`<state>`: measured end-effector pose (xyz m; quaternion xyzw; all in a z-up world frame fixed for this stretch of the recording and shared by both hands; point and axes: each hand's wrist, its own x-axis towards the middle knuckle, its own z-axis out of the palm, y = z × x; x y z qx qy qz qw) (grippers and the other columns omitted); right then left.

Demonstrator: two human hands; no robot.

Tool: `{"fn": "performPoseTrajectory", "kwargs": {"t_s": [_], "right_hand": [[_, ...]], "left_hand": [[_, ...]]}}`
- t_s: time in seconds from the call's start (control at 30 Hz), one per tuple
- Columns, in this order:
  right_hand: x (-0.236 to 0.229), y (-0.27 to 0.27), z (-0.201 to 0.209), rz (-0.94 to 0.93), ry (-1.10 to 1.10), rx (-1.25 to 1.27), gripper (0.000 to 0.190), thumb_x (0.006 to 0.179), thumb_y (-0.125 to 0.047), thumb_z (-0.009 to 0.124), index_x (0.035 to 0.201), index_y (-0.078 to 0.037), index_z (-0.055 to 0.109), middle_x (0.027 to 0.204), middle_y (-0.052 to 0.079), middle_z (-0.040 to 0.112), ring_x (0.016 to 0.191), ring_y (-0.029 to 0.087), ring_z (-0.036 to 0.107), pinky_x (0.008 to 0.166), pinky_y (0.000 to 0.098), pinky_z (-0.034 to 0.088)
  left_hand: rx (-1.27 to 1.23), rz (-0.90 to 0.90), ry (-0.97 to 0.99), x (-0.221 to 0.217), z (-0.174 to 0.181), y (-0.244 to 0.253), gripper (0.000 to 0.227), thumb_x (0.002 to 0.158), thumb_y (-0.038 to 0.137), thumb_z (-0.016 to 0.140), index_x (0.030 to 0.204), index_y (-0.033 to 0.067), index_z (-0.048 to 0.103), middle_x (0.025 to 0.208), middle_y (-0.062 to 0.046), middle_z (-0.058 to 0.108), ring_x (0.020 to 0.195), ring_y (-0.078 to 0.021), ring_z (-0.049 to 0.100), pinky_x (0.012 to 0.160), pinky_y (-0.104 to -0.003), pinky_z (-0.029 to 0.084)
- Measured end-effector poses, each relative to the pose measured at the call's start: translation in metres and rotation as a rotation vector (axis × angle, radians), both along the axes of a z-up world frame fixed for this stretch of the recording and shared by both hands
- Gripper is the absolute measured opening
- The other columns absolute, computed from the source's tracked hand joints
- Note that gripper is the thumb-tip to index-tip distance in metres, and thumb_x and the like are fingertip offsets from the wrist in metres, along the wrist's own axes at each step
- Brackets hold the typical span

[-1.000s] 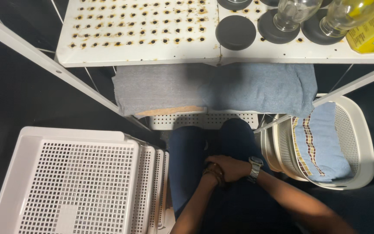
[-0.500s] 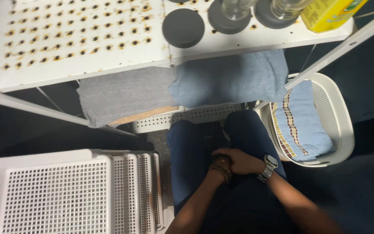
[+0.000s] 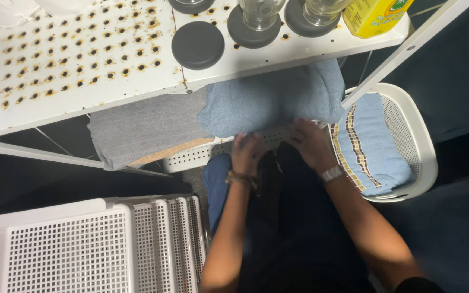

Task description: The person organizes a white metal shelving unit by moving paper towel rolls from a basket onto the shelf. They then transfer folded towels from the shelf into a white laundry basket. Finally, they move bottles of yellow liquid and glass jars from the shelf into the basket.

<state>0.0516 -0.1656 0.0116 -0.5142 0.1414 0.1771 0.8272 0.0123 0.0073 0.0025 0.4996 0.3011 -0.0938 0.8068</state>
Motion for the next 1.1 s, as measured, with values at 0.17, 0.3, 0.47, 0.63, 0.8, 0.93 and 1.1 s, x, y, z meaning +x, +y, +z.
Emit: {"fn": "performPoseTrajectory", "kwargs": {"t_s": [0.17,0.3,0.47,0.63,0.8,0.93,1.1], "right_hand": [[0.028,0.016,0.069,-0.329,0.296,0.323,0.105,0.092,-0.039,0.075,0.16,-0.008,0.001,0.16,0.022,0.015,0.156,0.041,0.009,0.125,0.0645,0.012],[0.057,0.006,0.053,-0.301,0.276,0.242,0.107,0.091,-0.046,0.075,0.161,-0.011,0.001,0.155,0.025,0.027,0.152,0.044,0.026,0.12,0.0668,0.023],[0.084,-0.002,0.05,-0.359,0.329,0.284,0.106,0.091,-0.04,0.078,0.161,-0.012,0.003,0.151,0.024,0.037,0.149,0.045,0.036,0.117,0.0672,0.033],[0.108,-0.008,0.026,-0.355,0.229,0.171,0.1,0.09,-0.04,0.083,0.159,-0.015,0.016,0.163,0.022,0.02,0.144,0.044,0.045,0.116,0.0595,0.043],[0.084,0.027,0.103,-0.285,0.212,-0.018,0.099,0.088,-0.049,0.074,0.159,-0.011,0.017,0.162,0.026,0.017,0.144,0.049,0.039,0.119,0.0596,0.036],[0.094,0.025,0.088,-0.335,0.19,0.049,0.079,0.087,-0.04,0.076,0.146,-0.01,0.034,0.149,0.023,0.035,0.134,0.043,0.049,0.113,0.0564,0.043],[0.091,0.0,0.069,-0.389,0.16,0.124,0.057,0.086,-0.029,0.078,0.132,-0.008,0.053,0.133,0.019,0.055,0.122,0.037,0.062,0.106,0.0529,0.051]], "left_hand": [[-0.439,0.337,0.107,0.041,0.013,0.021,0.092,0.08,0.027,0.088,0.152,0.0042,0.036,0.154,-0.03,0.036,0.121,-0.0436,0.063,0.103,-0.053,0.056],[-0.371,0.358,0.127,0.046,0.029,0.019,0.094,0.081,0.034,0.087,0.153,0.0044,0.035,0.152,-0.033,0.035,0.116,-0.0398,0.067,0.101,-0.052,0.057],[-0.236,0.294,0.112,0.053,0.057,0.029,0.094,0.082,0.035,0.084,0.151,-0.0065,0.034,0.148,-0.037,0.036,0.107,-0.0423,0.071,0.095,-0.053,0.059],[-0.169,0.394,0.071,0.075,0.045,0.046,0.088,0.081,0.027,0.085,0.146,-0.0073,0.037,0.143,-0.033,0.035,0.124,-0.0408,0.06,0.099,-0.049,0.059],[-0.214,0.468,0.134,0.066,0.058,0.014,0.101,0.077,0.029,0.088,0.149,-0.0072,0.027,0.144,-0.035,0.03,0.131,-0.0443,0.05,0.106,-0.05,0.052],[-0.229,0.372,0.191,0.064,0.062,-0.009,0.119,0.072,0.044,0.089,0.152,-0.0065,0.018,0.14,-0.035,0.034,0.133,-0.0426,0.048,0.11,-0.05,0.05],[-0.053,0.544,0.12,0.077,0.078,0.012,0.116,0.077,0.051,0.083,0.152,-0.0047,0.015,0.145,-0.036,0.032,0.133,-0.043,0.045,0.107,-0.054,0.047]]}}
